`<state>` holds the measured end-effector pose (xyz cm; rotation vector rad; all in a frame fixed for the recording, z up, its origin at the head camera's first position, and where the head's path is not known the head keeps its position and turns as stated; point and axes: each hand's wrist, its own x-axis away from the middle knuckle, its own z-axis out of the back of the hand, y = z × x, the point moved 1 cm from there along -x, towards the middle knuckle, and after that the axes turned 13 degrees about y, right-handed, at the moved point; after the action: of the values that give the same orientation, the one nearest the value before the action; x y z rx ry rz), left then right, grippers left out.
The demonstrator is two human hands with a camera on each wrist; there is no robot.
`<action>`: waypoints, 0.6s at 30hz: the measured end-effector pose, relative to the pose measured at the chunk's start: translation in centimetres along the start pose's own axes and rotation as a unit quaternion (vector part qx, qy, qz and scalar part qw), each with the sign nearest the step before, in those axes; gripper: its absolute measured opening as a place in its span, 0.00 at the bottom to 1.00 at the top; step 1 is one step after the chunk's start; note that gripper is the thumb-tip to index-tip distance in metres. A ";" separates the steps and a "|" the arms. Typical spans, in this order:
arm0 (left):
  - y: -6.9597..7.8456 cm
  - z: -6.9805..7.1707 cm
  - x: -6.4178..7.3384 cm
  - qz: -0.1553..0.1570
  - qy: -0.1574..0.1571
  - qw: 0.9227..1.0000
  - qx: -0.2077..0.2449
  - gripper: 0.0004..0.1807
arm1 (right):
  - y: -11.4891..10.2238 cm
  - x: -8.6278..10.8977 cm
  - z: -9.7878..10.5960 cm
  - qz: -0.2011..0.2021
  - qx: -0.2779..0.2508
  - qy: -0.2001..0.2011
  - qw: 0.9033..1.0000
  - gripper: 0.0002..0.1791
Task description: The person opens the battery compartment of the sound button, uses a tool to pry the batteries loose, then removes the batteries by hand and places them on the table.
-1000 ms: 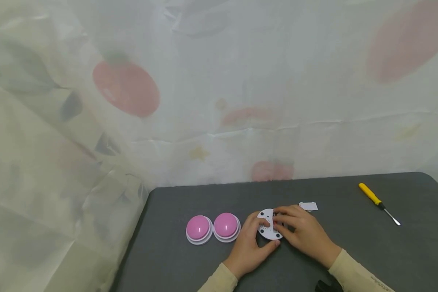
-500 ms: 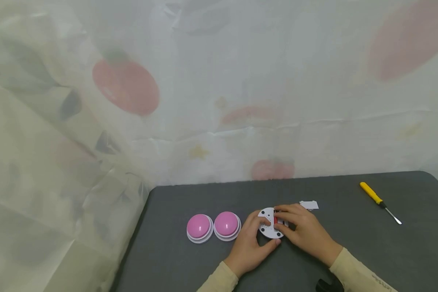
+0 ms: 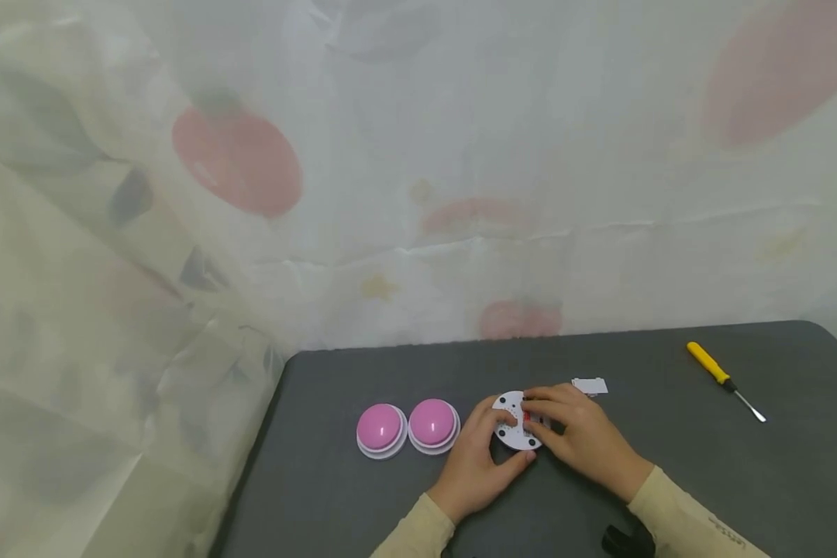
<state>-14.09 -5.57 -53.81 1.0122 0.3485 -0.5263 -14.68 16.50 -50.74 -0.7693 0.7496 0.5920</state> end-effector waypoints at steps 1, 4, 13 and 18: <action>0.0 0.0 0.0 0.000 0.000 1.000 0.000 0.22 | 0.0 0.0 0.0 0.001 0.001 0.000 1.000 0.23; 0.0 0.0 -0.1 0.003 -0.001 1.000 -0.001 0.22 | 0.1 0.0 -0.1 0.001 0.000 -0.003 1.000 0.22; 0.0 -0.3 0.1 0.011 -0.008 1.000 -0.001 0.22 | 0.0 0.1 0.1 -0.002 0.005 -0.005 1.000 0.26; 0.1 -0.4 0.1 0.013 -0.011 1.000 0.001 0.22 | 0.1 0.4 0.2 -0.004 0.012 0.000 1.000 0.27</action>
<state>-13.99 -5.23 -53.96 1.0099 0.3145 -0.5138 -14.44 16.77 -50.98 -0.7501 0.7528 0.5741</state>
